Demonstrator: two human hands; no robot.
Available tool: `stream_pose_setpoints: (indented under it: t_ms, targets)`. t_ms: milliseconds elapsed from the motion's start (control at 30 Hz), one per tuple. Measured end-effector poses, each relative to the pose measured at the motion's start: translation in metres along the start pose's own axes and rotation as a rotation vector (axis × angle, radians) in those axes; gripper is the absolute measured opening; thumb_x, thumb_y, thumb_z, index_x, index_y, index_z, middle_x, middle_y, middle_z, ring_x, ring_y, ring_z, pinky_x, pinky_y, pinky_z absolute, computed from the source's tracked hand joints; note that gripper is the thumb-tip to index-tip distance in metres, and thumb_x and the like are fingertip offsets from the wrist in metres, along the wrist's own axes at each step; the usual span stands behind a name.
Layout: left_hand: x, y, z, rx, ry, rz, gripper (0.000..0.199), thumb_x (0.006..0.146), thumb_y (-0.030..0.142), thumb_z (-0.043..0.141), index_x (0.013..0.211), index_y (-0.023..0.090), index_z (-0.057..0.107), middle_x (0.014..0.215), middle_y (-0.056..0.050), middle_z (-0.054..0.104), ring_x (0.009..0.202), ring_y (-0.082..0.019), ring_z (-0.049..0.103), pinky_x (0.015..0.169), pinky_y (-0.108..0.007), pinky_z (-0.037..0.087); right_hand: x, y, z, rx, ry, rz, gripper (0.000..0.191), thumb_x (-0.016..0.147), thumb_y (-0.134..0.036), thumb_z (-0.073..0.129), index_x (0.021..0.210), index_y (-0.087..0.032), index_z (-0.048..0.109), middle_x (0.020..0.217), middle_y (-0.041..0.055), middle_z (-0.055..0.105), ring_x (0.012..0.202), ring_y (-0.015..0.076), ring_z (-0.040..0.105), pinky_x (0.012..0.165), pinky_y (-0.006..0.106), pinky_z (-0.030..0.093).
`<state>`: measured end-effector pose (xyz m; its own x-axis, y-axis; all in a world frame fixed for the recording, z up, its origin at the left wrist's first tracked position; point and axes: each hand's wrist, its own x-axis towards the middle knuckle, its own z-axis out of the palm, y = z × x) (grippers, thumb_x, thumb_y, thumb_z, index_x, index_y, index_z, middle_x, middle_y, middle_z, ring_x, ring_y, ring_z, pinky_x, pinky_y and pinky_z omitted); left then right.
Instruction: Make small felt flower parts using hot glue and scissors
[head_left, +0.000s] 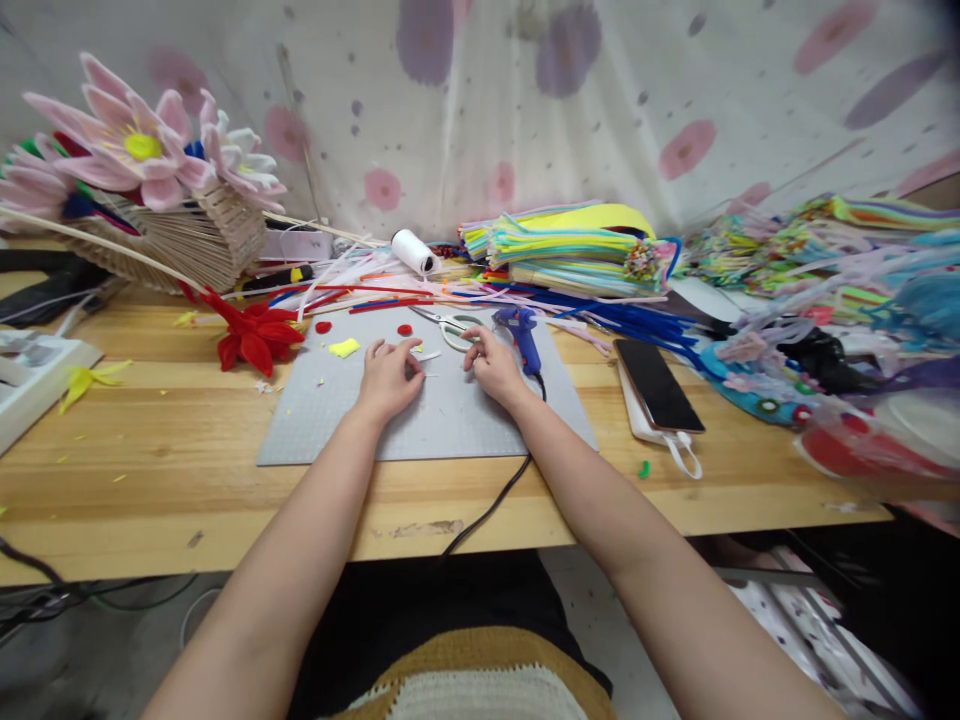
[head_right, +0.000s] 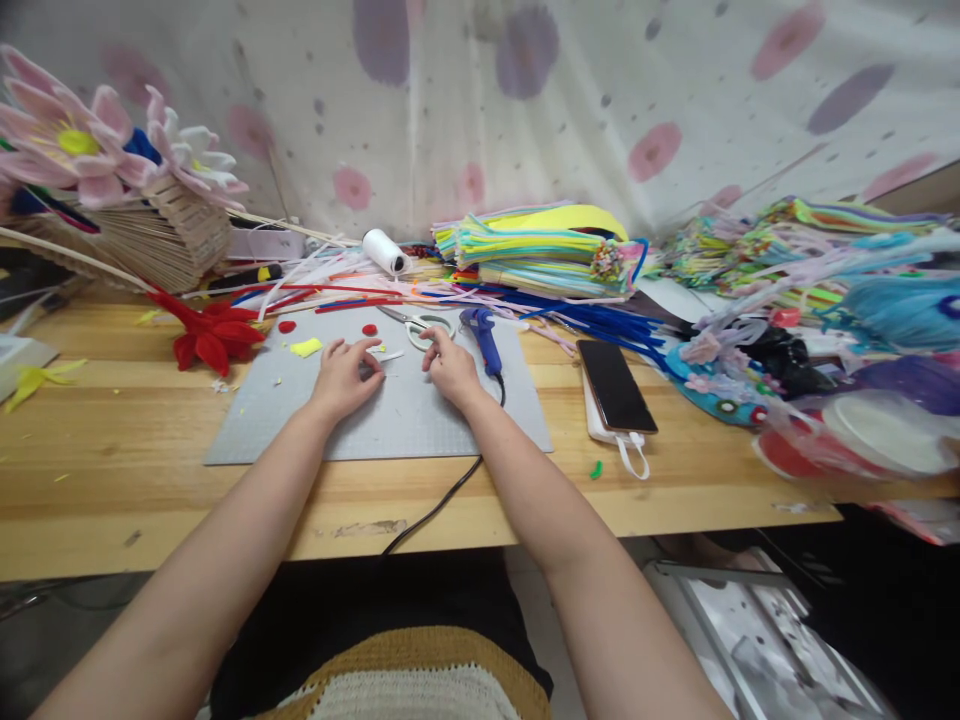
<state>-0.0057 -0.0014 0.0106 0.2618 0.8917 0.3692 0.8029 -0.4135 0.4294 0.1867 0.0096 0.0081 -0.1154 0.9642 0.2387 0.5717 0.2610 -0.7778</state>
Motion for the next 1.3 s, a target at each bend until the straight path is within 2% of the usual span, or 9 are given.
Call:
stream_pose_setpoints:
  t_ms: [133, 367, 467, 567, 700, 800, 933, 1067, 1300]
  targets:
    - [0.000, -0.002, -0.002, -0.030, 0.012, 0.001, 0.054, 0.066, 0.011, 0.050, 0.120, 0.020, 0.050, 0.082, 0.000, 0.069, 0.101, -0.022, 0.054, 0.109, -0.042, 0.019, 0.002, 0.002, 0.002, 0.101, -0.032, -0.052, 0.061, 0.056, 0.001, 0.034, 0.111, -0.021, 0.045, 0.089, 0.0005, 0.064, 0.074, 0.0120, 0.061, 0.075, 0.029, 0.048]
    - [0.001, 0.001, -0.002, -0.014, -0.015, -0.012, 0.066, 0.066, 0.008, 0.045, 0.131, 0.019, 0.038, 0.097, -0.001, 0.070, 0.110, -0.022, 0.050, 0.111, -0.046, 0.013, 0.003, 0.003, -0.001, -0.047, 0.036, -0.003, 0.055, 0.058, -0.002, 0.036, 0.108, -0.022, 0.047, 0.071, -0.0023, 0.063, 0.067, 0.0152, 0.057, 0.070, 0.031, 0.046]
    - [0.001, 0.000, -0.001, -0.021, 0.027, -0.015, 0.064, 0.066, 0.008, 0.044, 0.128, 0.020, 0.040, 0.093, 0.000, 0.070, 0.108, -0.021, 0.052, 0.110, -0.046, 0.014, 0.003, 0.005, 0.001, 0.038, 0.015, -0.019, 0.057, 0.058, -0.002, 0.035, 0.111, -0.023, 0.045, 0.080, -0.0011, 0.063, 0.066, 0.0132, 0.057, 0.068, 0.030, 0.047]
    - [0.000, -0.002, -0.001, -0.028, 0.067, -0.025, 0.061, 0.065, 0.007, 0.044, 0.124, 0.021, 0.044, 0.091, 0.001, 0.070, 0.105, -0.021, 0.053, 0.110, -0.045, 0.016, 0.003, 0.007, 0.004, 0.090, -0.052, -0.068, 0.060, 0.059, 0.000, 0.035, 0.115, -0.021, 0.041, 0.090, 0.0019, 0.061, 0.071, 0.0124, 0.059, 0.074, 0.030, 0.048]
    - [0.000, -0.003, -0.002, -0.026, 0.112, -0.049, 0.057, 0.065, 0.006, 0.043, 0.119, 0.022, 0.047, 0.087, 0.002, 0.070, 0.100, -0.021, 0.055, 0.109, -0.045, 0.018, 0.002, 0.006, 0.006, -0.046, -0.117, -0.177, 0.054, 0.065, -0.002, 0.041, 0.117, -0.019, 0.042, 0.094, 0.0039, 0.059, 0.084, 0.0138, 0.058, 0.083, 0.031, 0.045]
    - [0.001, -0.004, -0.003, -0.029, 0.154, -0.100, 0.055, 0.064, 0.005, 0.043, 0.116, 0.024, 0.049, 0.086, 0.002, 0.071, 0.099, -0.021, 0.056, 0.108, -0.045, 0.020, 0.005, 0.004, 0.008, -0.119, -0.136, -0.173, 0.047, 0.069, -0.006, 0.047, 0.115, -0.019, 0.045, 0.093, 0.0036, 0.059, 0.084, 0.0143, 0.055, 0.081, 0.031, 0.043]
    - [0.002, -0.008, -0.005, -0.041, 0.220, -0.169, 0.052, 0.063, 0.005, 0.043, 0.112, 0.023, 0.051, 0.084, 0.001, 0.070, 0.101, -0.021, 0.056, 0.107, -0.045, 0.022, 0.010, 0.002, 0.018, -0.186, -0.090, -0.111, 0.042, 0.070, -0.006, 0.045, 0.109, -0.019, 0.047, 0.091, 0.0042, 0.059, 0.083, 0.0161, 0.054, 0.078, 0.032, 0.043]
    - [0.002, -0.010, -0.006, -0.060, 0.252, -0.185, 0.052, 0.064, 0.005, 0.043, 0.111, 0.023, 0.051, 0.082, 0.000, 0.071, 0.099, -0.021, 0.057, 0.107, -0.046, 0.023, 0.010, 0.000, 0.024, -0.276, -0.034, -0.119, 0.036, 0.073, -0.005, 0.041, 0.105, -0.018, 0.048, 0.096, 0.0087, 0.057, 0.087, 0.0192, 0.053, 0.080, 0.034, 0.042]
    - [0.003, -0.012, -0.007, -0.052, 0.279, -0.228, 0.049, 0.064, 0.005, 0.041, 0.110, 0.022, 0.050, 0.081, 0.000, 0.070, 0.101, -0.020, 0.056, 0.106, -0.045, 0.023, 0.001, -0.006, 0.021, -0.305, -0.160, -0.270, 0.036, 0.068, -0.003, 0.039, 0.099, -0.018, 0.046, 0.089, 0.0070, 0.056, 0.081, 0.0190, 0.051, 0.074, 0.032, 0.042]
